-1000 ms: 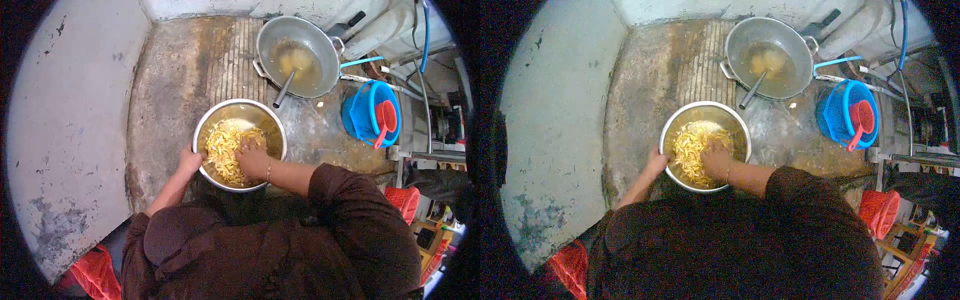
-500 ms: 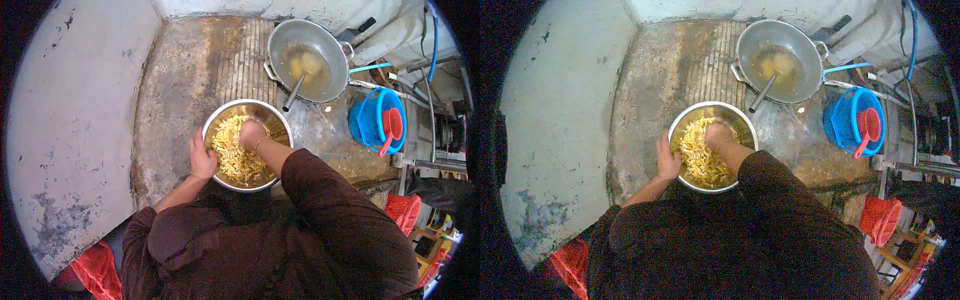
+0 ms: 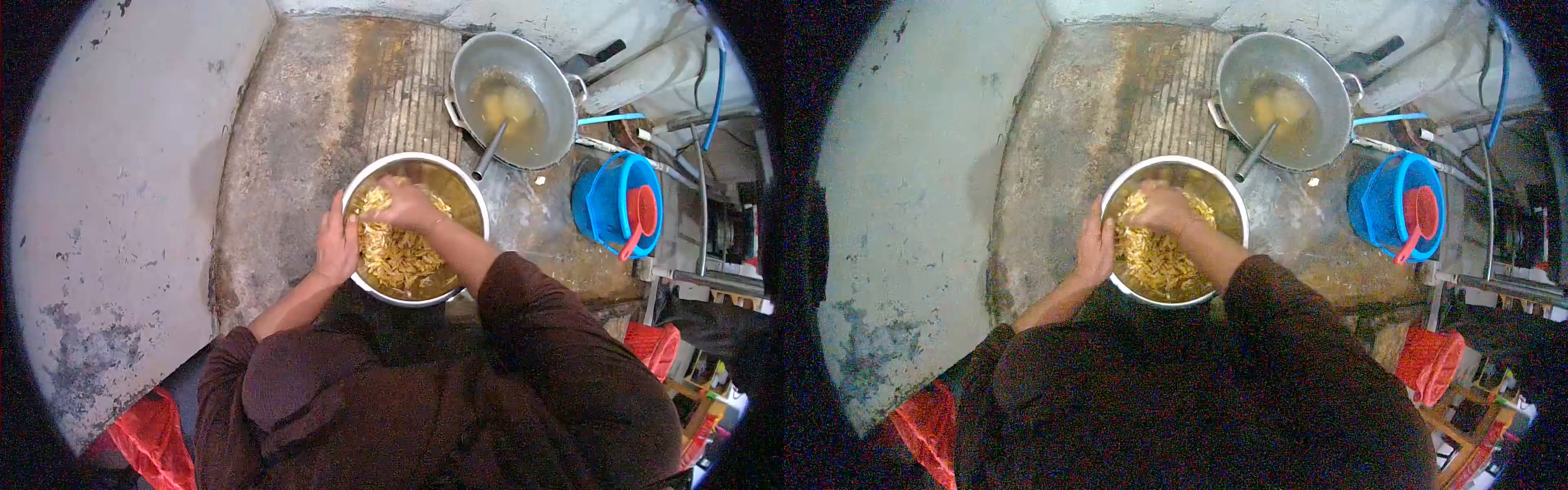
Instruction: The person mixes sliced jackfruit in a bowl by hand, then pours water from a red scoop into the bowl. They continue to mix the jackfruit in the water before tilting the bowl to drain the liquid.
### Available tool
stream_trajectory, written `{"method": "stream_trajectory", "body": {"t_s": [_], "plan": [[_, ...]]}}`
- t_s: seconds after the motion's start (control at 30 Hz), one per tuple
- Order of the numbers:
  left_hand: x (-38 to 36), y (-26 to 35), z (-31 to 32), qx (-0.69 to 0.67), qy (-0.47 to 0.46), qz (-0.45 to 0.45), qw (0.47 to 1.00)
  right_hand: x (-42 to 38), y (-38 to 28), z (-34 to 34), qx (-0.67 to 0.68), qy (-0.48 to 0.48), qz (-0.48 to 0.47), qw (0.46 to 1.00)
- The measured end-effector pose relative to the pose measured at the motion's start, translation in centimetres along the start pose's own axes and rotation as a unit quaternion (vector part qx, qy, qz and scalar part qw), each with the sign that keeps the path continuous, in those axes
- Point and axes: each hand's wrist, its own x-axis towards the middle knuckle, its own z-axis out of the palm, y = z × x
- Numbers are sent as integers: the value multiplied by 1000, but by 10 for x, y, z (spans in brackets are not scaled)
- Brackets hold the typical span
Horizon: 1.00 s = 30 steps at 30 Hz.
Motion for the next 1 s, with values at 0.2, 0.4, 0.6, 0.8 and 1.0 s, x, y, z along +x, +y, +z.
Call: {"method": "stream_trajectory", "body": {"t_s": [0.2, 0.4, 0.6, 0.8, 1.0], "plan": [[5, -10, 4, -36, 30, 2, 999, -45, -33, 21, -229, -220, -169, 933], [3, 0, 2, -53, 13, -49, 997, -67, -14, 34, -213, -173, -124, 954], [7, -6, 0, -50, 22, -2, 998, -45, 10, 59, -155, -105, -116, 975], [8, -6, 1, -27, 43, 25, 998, -16, -11, 30, -86, -104, 27, 991], [5, -9, 5, -48, 51, -3, 998, 2, 3, 34, 6, -120, 86, 989]]}}
